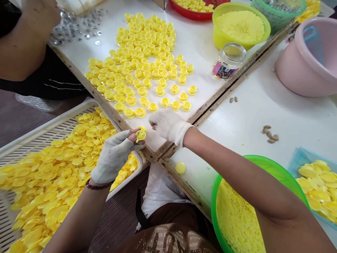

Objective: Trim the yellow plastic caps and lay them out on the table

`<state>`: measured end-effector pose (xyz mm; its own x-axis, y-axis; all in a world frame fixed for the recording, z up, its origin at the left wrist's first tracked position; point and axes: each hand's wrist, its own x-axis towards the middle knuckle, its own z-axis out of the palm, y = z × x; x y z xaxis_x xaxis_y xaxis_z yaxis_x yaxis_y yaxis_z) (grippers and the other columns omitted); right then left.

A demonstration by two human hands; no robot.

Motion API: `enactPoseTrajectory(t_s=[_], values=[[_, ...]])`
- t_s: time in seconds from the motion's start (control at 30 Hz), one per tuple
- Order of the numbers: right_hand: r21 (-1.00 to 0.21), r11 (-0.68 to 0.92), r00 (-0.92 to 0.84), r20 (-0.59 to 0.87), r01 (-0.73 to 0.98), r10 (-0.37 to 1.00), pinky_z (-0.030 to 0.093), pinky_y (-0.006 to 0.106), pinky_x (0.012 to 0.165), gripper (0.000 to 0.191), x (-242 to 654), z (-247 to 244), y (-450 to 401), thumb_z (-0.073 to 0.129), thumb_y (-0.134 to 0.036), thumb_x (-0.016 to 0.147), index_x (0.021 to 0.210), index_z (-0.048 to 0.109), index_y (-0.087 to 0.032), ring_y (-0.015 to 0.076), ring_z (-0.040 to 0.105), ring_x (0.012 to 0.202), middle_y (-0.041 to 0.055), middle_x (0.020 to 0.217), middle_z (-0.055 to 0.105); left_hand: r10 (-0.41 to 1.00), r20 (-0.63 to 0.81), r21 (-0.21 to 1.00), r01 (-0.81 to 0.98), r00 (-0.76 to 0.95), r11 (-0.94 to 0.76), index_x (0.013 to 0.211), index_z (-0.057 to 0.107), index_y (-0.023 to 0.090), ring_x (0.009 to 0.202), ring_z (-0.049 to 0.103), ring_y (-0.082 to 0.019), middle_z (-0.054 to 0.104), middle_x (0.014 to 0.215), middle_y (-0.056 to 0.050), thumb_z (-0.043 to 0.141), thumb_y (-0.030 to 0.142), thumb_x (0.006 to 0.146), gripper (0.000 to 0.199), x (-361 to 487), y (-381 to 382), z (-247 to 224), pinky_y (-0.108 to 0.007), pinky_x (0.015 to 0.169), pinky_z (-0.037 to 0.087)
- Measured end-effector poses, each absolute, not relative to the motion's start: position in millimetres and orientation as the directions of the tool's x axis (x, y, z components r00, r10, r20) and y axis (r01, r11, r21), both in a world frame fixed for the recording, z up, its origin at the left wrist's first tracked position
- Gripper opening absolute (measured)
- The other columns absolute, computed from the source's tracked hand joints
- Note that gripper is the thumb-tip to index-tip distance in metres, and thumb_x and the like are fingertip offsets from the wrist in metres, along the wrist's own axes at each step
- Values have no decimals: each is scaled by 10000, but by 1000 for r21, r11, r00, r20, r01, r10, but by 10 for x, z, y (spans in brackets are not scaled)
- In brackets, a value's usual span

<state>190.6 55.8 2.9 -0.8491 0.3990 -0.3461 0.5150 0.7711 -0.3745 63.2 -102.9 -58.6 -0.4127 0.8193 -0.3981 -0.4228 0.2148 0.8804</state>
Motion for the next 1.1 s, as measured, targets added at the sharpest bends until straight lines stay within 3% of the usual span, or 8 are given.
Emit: enactPoseTrajectory(t_s=[0.13, 0.33, 0.43, 0.57, 0.7, 0.83, 0.93, 1.1], values=[[-68, 806, -645, -641, 589, 417, 528, 385, 810, 253, 1829, -102, 536, 648, -237, 940, 1100, 784, -94, 343, 718, 1079, 224, 1138, 764, 771, -351, 915, -371, -532, 161, 1093, 769, 133, 830, 756, -204, 755, 952, -67, 902, 376, 744, 445, 514, -1069, -517, -348, 799, 663], [-100, 815, -644, -670, 570, 368, 535, 355, 765, 308, 1826, -193, 527, 573, -70, 901, 1135, 772, -93, 326, 736, 1055, 211, 1132, 773, 754, -295, 938, -328, -587, 111, 1009, 769, 152, 823, 741, -170, 755, 944, -53, 865, 358, 797, 311, 363, -1160, -470, -286, 793, 653], [-246, 762, -732, -555, 599, 396, 503, 297, 781, 280, 1986, -119, 605, 566, -77, 898, 1072, 780, -129, 246, 724, 993, 138, 1083, 786, 767, -370, 901, -405, -524, 158, 1005, 769, 140, 755, 735, -174, 754, 915, -58, 897, 379, 752, 371, 435, -1149, -502, -316, 760, 661], [-617, 638, -876, -200, 460, 439, 470, 259, 806, 185, 2170, 115, 626, 581, -85, 900, 968, 750, -119, 153, 670, 862, 50, 945, 762, 810, -423, 850, -488, -406, 199, 1014, 774, 132, 734, 723, -161, 753, 953, -64, 918, 395, 718, 421, 597, -1031, -539, -315, 736, 660], [-732, 619, -899, 18, 286, 437, 467, 253, 819, 156, 2194, 429, 561, 585, -67, 904, 949, 729, -108, 125, 642, 852, 16, 913, 737, 863, -397, 847, -487, -312, 214, 955, 769, 131, 727, 713, -142, 738, 918, -47, 908, 402, 727, 380, 723, -824, -423, -273, 723, 648], [-648, 684, -870, 67, 334, 489, 498, 276, 833, 177, 2473, 770, 543, 584, -83, 915, 979, 739, -140, 137, 657, 858, 20, 948, 748, 885, -294, 911, -387, -362, 144, 1018, 754, 139, 729, 719, -139, 739, 941, -40, 904, 395, 734, 411, 739, -661, -207, -263, 724, 636], [-515, 715, -847, -41, 473, 530, 541, 335, 801, 187, 3139, 962, 487, 585, -191, 937, 994, 761, -218, 183, 699, 836, 31, 959, 778, 883, -245, 946, -299, -400, 126, 1020, 741, 136, 711, 722, -150, 735, 895, -34, 894, 412, 747, 417, 743, -657, -142, -272, 709, 627], [-367, 799, -876, -125, 477, 466, 541, 342, 564, 186, 4268, 885, 120, 679, -292, 928, 1074, 750, -382, 177, 729, 666, 19, 900, 809, 909, -384, 871, -389, -162, 299, 1062, 717, 130, 684, 713, -158, 755, 883, -53, 890, 404, 757, 445, 1130, -848, -279, -278, 683, 603]])
